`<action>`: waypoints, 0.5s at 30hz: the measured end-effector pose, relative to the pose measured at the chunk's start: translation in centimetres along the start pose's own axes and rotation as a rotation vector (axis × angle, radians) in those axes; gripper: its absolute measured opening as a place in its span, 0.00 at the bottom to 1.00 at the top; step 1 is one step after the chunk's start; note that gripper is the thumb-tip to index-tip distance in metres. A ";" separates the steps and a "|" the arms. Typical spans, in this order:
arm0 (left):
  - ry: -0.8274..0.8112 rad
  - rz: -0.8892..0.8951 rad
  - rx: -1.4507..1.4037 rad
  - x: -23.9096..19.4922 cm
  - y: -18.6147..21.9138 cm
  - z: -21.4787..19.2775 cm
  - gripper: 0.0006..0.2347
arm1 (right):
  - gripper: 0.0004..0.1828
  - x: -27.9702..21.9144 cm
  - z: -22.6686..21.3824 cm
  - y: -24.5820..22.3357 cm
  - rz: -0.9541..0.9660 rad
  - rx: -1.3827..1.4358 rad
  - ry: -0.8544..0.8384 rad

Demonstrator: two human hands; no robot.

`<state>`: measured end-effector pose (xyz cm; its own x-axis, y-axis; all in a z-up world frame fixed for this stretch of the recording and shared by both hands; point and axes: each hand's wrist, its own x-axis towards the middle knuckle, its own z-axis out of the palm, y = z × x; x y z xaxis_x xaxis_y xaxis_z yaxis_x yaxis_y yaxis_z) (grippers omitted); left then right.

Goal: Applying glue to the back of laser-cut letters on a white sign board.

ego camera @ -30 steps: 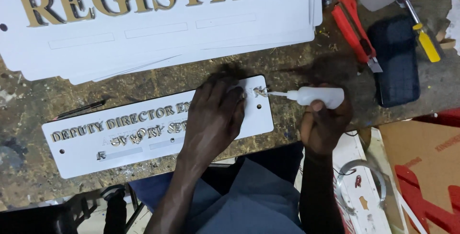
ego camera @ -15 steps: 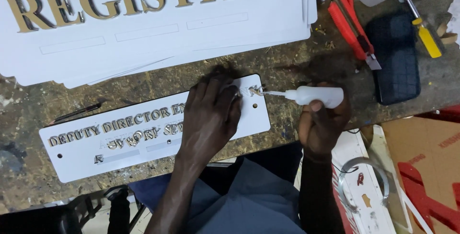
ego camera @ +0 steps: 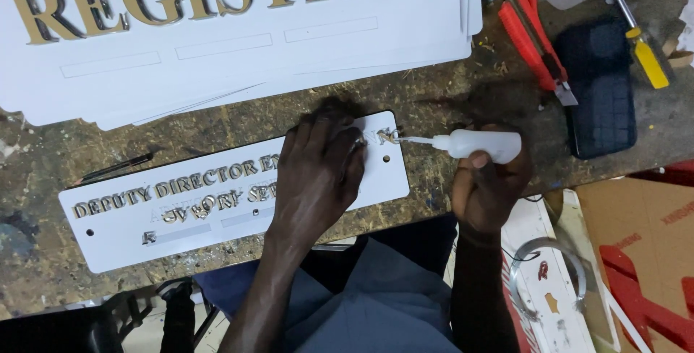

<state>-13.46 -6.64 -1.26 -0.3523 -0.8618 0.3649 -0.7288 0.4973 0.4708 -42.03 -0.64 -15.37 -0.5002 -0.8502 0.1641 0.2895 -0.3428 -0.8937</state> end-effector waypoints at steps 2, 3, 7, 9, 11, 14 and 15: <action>-0.012 -0.004 0.005 -0.1 0.0 0.1 0.10 | 0.18 -0.1 1.2 -0.8 -0.007 0.002 0.000; -0.021 -0.010 0.012 -0.1 -0.1 0.2 0.11 | 0.18 -0.1 1.9 -1.1 -0.013 0.005 -0.003; -0.008 -0.001 -0.012 -0.1 -0.2 0.6 0.11 | 0.21 -0.1 0.8 -0.5 0.006 0.042 0.011; -0.006 -0.007 -0.014 0.0 0.0 0.4 0.10 | 0.20 -0.2 0.1 0.1 -0.006 0.049 0.013; -0.005 -0.007 -0.008 -0.1 0.0 0.5 0.10 | 0.20 -0.3 0.4 -0.2 -0.003 0.050 0.014; -0.002 -0.009 -0.004 -0.1 0.0 0.6 0.11 | 0.19 -0.2 1.5 -1.0 0.002 0.063 0.023; 0.002 -0.012 -0.003 -0.2 0.0 0.6 0.11 | 0.19 -0.2 2.0 -1.3 0.005 0.075 0.030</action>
<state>-13.75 -6.59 -1.82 -0.3427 -0.8674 0.3607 -0.7313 0.4873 0.4772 -40.71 -0.81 -13.37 -0.5222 -0.8401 0.1466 0.3519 -0.3689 -0.8603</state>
